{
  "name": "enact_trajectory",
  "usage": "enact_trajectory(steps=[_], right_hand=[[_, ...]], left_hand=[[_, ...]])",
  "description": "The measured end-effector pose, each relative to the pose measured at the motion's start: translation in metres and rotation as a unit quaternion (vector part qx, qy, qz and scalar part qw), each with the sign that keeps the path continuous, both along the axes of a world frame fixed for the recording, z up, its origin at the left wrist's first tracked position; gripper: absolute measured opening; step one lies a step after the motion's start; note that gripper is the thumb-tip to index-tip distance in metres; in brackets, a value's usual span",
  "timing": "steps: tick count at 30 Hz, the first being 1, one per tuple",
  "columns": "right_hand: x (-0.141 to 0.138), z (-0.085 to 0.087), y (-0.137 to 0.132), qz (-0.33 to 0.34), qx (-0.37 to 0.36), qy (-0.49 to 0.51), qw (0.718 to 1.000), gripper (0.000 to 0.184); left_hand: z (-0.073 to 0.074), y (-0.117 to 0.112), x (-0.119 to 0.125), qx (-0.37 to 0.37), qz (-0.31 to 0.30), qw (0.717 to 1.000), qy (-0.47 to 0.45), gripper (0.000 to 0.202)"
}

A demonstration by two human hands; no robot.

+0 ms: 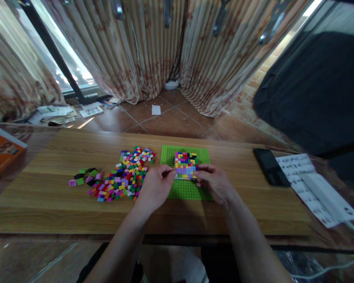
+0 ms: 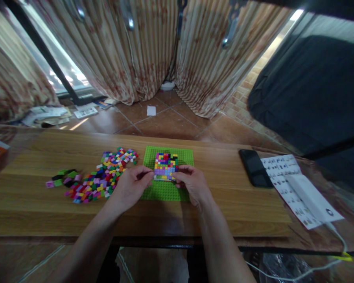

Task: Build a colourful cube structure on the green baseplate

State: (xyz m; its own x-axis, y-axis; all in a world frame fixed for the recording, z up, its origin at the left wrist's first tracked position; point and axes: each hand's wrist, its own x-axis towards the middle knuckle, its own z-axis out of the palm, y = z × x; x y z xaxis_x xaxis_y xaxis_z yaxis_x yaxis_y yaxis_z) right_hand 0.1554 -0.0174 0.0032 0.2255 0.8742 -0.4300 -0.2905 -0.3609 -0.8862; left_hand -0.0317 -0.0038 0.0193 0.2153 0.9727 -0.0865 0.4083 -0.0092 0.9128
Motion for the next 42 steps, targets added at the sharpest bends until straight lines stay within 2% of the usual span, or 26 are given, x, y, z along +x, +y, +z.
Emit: enact_trajectory(steps=[4,8,11,13,15,18,20,23,30,36,42], right_hand=[[-0.001,0.0,-0.001,-0.001,0.002,-0.014,1.0,0.044],[0.011,0.008,-0.004,0.025,0.007,-0.018,1.0,0.045],[0.022,0.017,-0.005,-0.016,0.053,-0.021,0.998,0.039],[0.022,0.022,-0.006,-0.036,0.104,-0.03,0.993,0.033],[0.015,0.025,-0.008,-0.011,0.156,-0.041,0.987,0.026],[-0.003,0.027,-0.013,0.075,0.215,-0.065,0.972,0.018],[-0.015,0.028,-0.017,0.13,0.235,-0.113,0.957,0.017],[-0.026,0.028,-0.022,0.158,0.26,-0.201,0.931,0.014],[-0.026,0.027,-0.024,0.137,0.32,-0.321,0.881,0.006],[-0.021,0.029,-0.028,0.168,0.326,-0.409,0.835,0.009],[-0.018,0.032,-0.032,0.185,0.324,-0.418,0.829,0.01]], left_hand=[[-0.004,0.002,-0.003,0.0,0.002,1.0,-0.012,0.022],[-0.005,0.006,-0.011,-0.002,0.019,0.999,-0.042,0.021],[0.001,0.006,-0.013,-0.041,0.041,0.992,-0.109,0.019],[0.008,0.003,-0.011,-0.078,0.034,0.981,-0.174,0.021],[0.013,0.0,-0.007,-0.102,0.016,0.969,-0.227,0.023],[0.015,-0.004,0.001,-0.133,-0.004,0.949,-0.284,0.028],[0.013,-0.006,0.005,-0.156,-0.013,0.935,-0.317,0.031],[0.011,-0.006,0.009,-0.174,-0.014,0.92,-0.351,0.035],[0.011,-0.007,0.012,-0.18,-0.024,0.923,-0.338,0.035],[0.006,-0.005,0.013,-0.163,-0.039,0.929,-0.33,0.031],[0.007,-0.009,0.014,-0.165,-0.052,0.93,-0.323,0.031]])
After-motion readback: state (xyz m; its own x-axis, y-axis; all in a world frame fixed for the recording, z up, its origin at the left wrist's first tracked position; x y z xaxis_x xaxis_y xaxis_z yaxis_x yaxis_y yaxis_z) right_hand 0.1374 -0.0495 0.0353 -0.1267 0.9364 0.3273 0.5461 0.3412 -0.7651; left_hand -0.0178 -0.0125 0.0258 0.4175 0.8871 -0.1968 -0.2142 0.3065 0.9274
